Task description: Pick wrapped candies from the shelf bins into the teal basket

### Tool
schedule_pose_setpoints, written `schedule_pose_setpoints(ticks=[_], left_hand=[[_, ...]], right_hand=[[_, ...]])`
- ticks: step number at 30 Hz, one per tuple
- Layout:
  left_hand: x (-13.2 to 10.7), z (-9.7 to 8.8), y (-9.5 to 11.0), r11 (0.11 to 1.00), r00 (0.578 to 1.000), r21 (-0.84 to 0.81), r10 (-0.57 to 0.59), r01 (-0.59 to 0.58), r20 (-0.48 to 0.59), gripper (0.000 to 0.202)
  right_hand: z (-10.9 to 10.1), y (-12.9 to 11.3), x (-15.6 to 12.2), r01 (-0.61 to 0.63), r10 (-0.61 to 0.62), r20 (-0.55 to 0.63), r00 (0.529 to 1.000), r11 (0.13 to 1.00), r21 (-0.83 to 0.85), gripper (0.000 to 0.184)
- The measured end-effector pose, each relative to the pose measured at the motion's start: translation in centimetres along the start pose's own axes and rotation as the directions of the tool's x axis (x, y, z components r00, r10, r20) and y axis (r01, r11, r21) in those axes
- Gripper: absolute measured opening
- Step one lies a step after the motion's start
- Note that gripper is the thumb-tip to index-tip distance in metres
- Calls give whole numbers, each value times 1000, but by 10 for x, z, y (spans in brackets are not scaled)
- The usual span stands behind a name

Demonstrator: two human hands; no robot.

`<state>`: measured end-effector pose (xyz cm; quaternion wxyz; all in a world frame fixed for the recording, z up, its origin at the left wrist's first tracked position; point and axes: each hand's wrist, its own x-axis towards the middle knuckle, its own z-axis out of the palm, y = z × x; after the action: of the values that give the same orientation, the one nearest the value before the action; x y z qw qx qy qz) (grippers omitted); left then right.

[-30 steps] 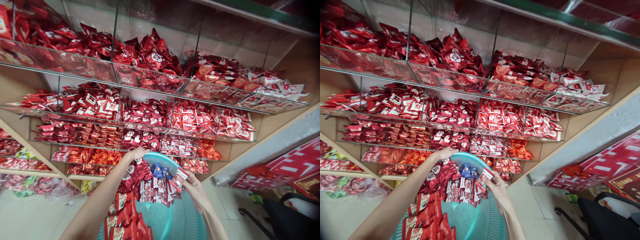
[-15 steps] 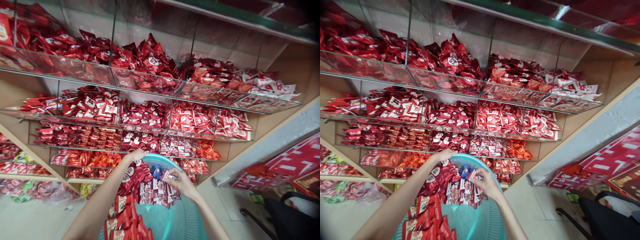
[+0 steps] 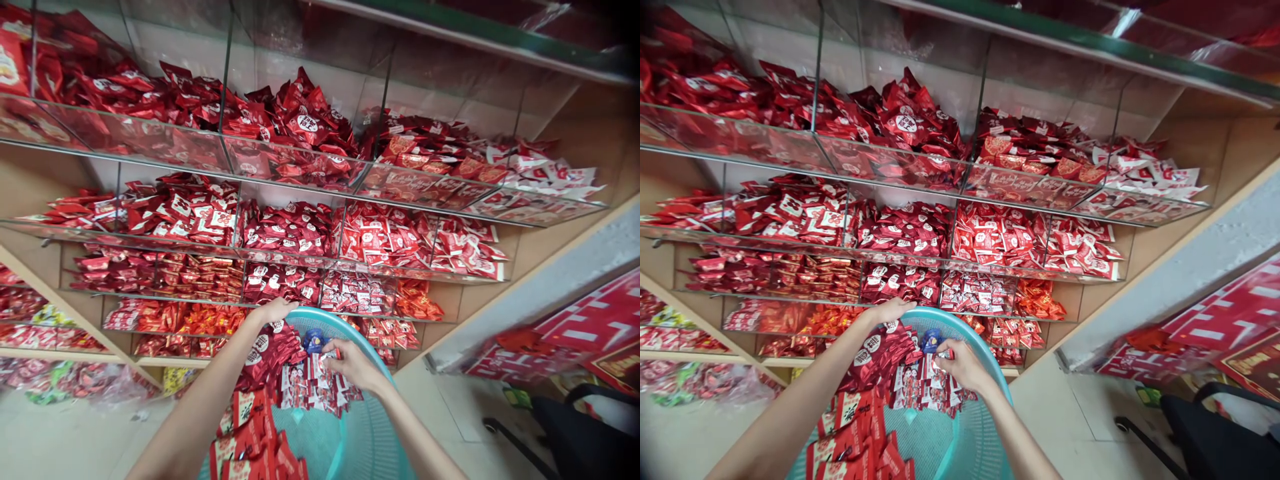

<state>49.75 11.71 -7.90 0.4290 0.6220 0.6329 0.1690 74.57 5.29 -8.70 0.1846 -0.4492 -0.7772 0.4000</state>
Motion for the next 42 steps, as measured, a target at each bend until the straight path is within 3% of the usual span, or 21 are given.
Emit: schedule_pose_setpoints(ticks=[9, 20, 23, 27, 32, 42], left_hand=[[-1, -2, 2, 1000, 1000, -5, -1, 1, -1, 53], [2, -1, -2, 1000, 1000, 10, 7, -7, -13, 52], [3, -1, -2, 1000, 1000, 7, 10, -9, -6, 51], [2, -1, -1, 1000, 1000, -1, 3, -3, -10, 50], [0, -2, 1, 1000, 1000, -2, 2, -2, -7, 53], [-2, -1, 2, 1000, 1000, 4, 8, -8, -21, 58]], right_hand=[[8, 2, 0, -87, 81, -44, 996, 984, -155, 22], [9, 0, -7, -92, 62, -96, 993, 934, -345, 26], [-1, -1, -12, -52, 30, -68, 997, 939, -340, 32], [-19, 1, -23, 48, -28, 61, 998, 930, -364, 53], [-20, 8, -34, 8, 48, 124, 991, 909, -417, 78], [-11, 8, -36, -83, 117, 47, 992, 886, -455, 73]])
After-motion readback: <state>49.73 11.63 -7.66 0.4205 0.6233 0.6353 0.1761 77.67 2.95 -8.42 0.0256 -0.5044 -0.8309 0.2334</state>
